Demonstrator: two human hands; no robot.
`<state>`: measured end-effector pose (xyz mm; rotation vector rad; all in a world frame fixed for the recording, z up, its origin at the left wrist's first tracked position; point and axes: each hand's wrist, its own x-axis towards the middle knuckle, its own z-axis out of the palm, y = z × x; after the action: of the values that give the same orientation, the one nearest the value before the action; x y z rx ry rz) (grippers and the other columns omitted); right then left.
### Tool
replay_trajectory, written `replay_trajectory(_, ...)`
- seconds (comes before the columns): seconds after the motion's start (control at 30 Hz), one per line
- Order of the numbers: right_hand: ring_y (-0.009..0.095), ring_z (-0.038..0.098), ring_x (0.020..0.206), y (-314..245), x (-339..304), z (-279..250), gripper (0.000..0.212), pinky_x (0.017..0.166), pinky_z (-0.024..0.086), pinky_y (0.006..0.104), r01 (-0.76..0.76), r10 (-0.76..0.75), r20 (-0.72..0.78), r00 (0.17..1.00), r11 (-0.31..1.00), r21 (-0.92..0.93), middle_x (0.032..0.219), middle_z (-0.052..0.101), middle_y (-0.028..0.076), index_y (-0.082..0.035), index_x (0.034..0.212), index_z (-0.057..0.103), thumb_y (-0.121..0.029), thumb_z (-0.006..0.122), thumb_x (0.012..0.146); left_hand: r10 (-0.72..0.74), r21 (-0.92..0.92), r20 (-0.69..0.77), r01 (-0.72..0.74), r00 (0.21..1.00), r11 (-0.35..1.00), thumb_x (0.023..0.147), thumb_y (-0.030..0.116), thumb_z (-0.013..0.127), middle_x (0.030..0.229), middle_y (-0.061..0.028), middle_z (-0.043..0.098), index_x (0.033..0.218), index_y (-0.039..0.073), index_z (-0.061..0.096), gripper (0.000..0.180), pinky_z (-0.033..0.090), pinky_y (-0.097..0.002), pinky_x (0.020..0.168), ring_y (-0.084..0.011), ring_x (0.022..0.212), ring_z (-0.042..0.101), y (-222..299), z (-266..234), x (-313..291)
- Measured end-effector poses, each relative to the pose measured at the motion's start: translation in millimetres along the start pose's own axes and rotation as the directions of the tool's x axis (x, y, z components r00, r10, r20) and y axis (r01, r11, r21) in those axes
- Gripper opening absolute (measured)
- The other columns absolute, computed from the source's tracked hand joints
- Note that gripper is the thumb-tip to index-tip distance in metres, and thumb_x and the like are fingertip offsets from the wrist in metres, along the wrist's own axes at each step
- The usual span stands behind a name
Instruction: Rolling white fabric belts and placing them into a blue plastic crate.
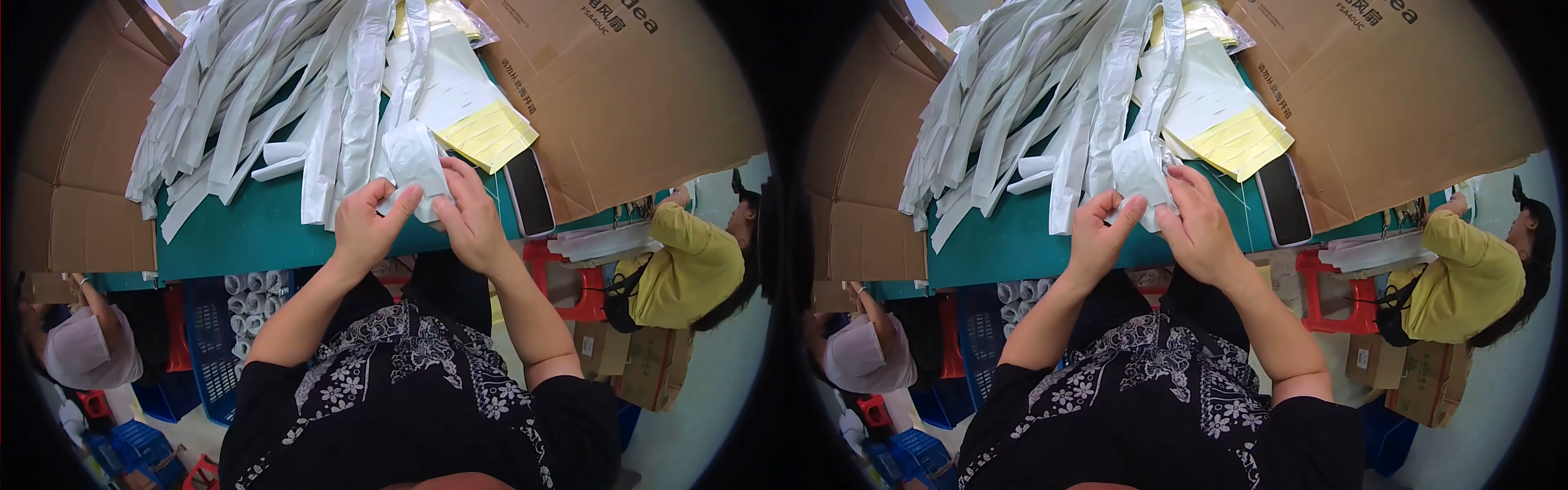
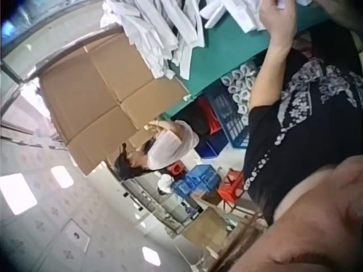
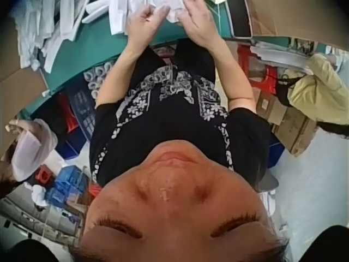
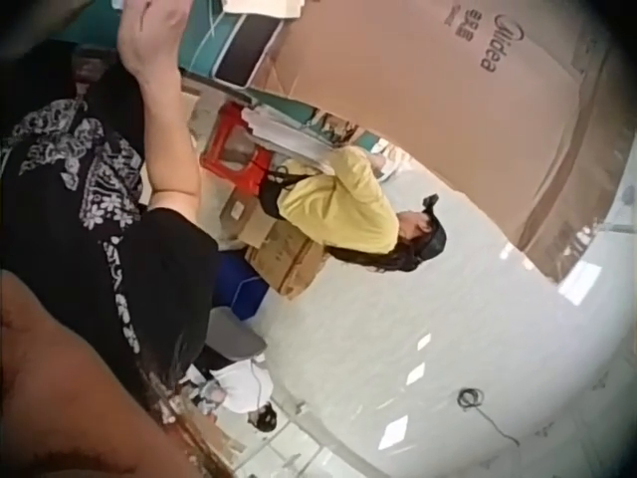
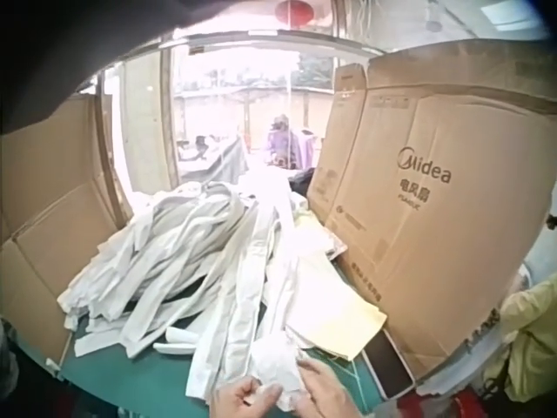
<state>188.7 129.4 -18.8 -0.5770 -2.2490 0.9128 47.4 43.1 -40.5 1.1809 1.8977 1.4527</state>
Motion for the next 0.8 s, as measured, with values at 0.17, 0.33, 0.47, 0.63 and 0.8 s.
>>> replay_trajectory(0.17, 0.025, 0.053, 0.102, 15, -16, 19, 0.035, 0.082, 0.044, 0.0315, 0.007, -0.01, -0.09, 0.996, 0.999, -0.035, 0.107, 0.055, 0.018, 0.003, 0.114, 0.051, -0.022, 0.049, 0.089, -0.082, 0.02, 0.073, 0.081, 0.994, 0.996, 0.08, 0.033, 0.064, 0.058, -0.0064, 0.055, 0.065, 0.002, 0.056, 0.035, 0.038, -0.0265, 0.051, -0.0117, 0.053, 0.048, -14, -2, -14)
replay_trajectory(0.33, 0.017, 0.054, 0.097, 10, -20, 13, 0.031, 0.082, 0.043, 0.0296, -0.348, 0.323, 0.138, 0.936, 0.793, 0.5, 0.104, 0.058, 0.014, 0.004, 0.108, 0.055, -0.021, 0.047, 0.092, 0.045, -0.329, 0.276, 0.05, 0.96, 0.943, 0.08, 0.012, 0.065, 0.077, -0.0034, 0.058, 0.077, 0.002, 0.058, 0.012, 0.04, -0.0225, 0.066, -0.0102, 0.072, 0.051, -22, -17, -19)
replay_trajectory(0.47, 0.023, 0.055, 0.097, -6, -20, 12, 0.029, 0.082, 0.043, 0.032, -0.064, 0.068, -0.009, 0.998, 0.972, 0.228, 0.099, 0.061, 0.013, 0.003, 0.106, 0.058, -0.021, 0.05, 0.09, 0.349, 0.049, -0.191, -0.346, 0.917, 0.937, 0.071, 0.009, 0.072, 0.082, -0.0049, 0.057, 0.082, 0.0, 0.058, 0.02, 0.04, -0.0234, 0.07, -0.0129, 0.076, 0.052, -24, -6, -18)
replay_trajectory(0.63, 0.031, 0.054, 0.094, -12, -20, 17, 0.025, 0.082, 0.043, 0.0365, 0.152, -0.158, -0.092, 0.983, 0.986, -0.072, 0.094, 0.059, 0.015, 0.0, 0.103, 0.06, -0.013, 0.06, 0.082, -0.123, -0.415, -0.106, 0.068, 0.987, 0.907, 0.074, 0.006, 0.069, 0.089, -0.0029, 0.059, 0.095, 0.0, 0.059, 0.024, 0.041, -0.0249, 0.078, -0.0127, 0.085, 0.054, -25, 10, -41)
replay_trajectory(0.8, 0.03, 0.052, 0.096, -22, -19, 14, 0.033, 0.082, 0.043, 0.0357, 0.222, -0.236, -0.025, 0.971, 0.943, -0.248, 0.088, 0.055, 0.009, -0.003, 0.106, 0.06, -0.006, 0.066, 0.073, -0.067, -0.881, 0.338, 0.341, 0.939, 0.328, 0.081, 0.008, 0.061, 0.108, -0.0088, 0.056, 0.115, -0.002, 0.049, 0.037, 0.044, -0.0257, 0.084, -0.016, 0.098, 0.055, -26, 0, -48)
